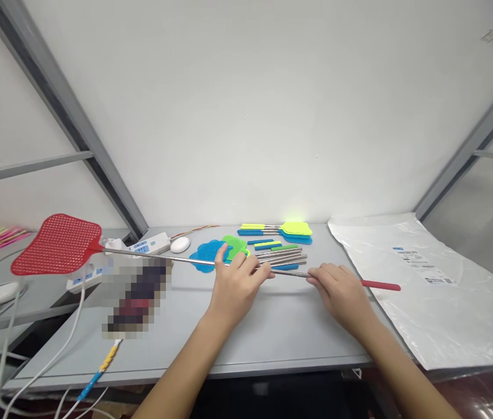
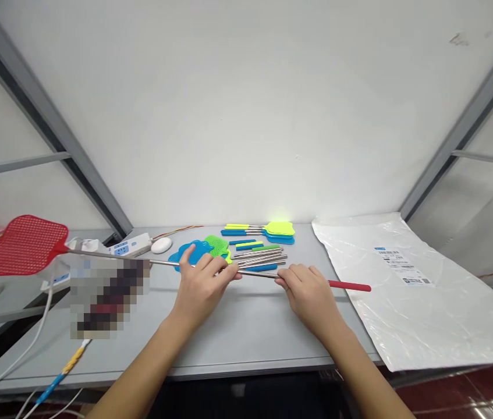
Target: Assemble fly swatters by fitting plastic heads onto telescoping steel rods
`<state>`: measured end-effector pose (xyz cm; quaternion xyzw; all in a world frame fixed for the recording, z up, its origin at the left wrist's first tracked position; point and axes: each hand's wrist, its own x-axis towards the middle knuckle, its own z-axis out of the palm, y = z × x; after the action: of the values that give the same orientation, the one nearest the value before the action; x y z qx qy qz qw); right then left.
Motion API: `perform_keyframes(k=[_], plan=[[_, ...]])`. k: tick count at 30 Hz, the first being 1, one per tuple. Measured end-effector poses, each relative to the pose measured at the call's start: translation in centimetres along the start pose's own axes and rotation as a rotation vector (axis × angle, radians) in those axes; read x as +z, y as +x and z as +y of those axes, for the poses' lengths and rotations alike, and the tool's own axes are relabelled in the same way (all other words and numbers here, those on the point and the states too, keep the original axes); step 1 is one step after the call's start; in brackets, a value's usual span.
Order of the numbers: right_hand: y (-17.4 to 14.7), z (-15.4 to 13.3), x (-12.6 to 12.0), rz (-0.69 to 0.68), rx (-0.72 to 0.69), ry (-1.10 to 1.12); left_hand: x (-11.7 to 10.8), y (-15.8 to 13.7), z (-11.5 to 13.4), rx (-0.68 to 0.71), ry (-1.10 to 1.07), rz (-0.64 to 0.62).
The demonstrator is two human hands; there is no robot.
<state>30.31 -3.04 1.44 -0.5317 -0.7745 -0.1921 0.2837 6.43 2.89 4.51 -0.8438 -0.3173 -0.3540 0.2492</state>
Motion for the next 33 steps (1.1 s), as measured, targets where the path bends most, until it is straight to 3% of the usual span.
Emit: perform_keyframes(k=[8, 16, 24, 33], plan=[[-1.1, 0.3, 0.3, -0.082, -0.036, -0.015, 0.3, -1.3, -0.1, 0.044, -0.007, -0.043], [-2.2, 3.2, 0.8, -0.067, 0.159, -0.024, 0.1, -1.4, -5.0, -0.043, 0.083, 0.052], [-4.3, 3.7, 0.4, -0.141, 0.135, -0.071, 0.3, -2.9, -7.2, 0.040, 0.120, 0.042], [-4.5, 4.2, 0.5, -0.155, 0.161, -0.084, 0.1, -3.4, -9.0, 0.061, 0.180, 0.046]])
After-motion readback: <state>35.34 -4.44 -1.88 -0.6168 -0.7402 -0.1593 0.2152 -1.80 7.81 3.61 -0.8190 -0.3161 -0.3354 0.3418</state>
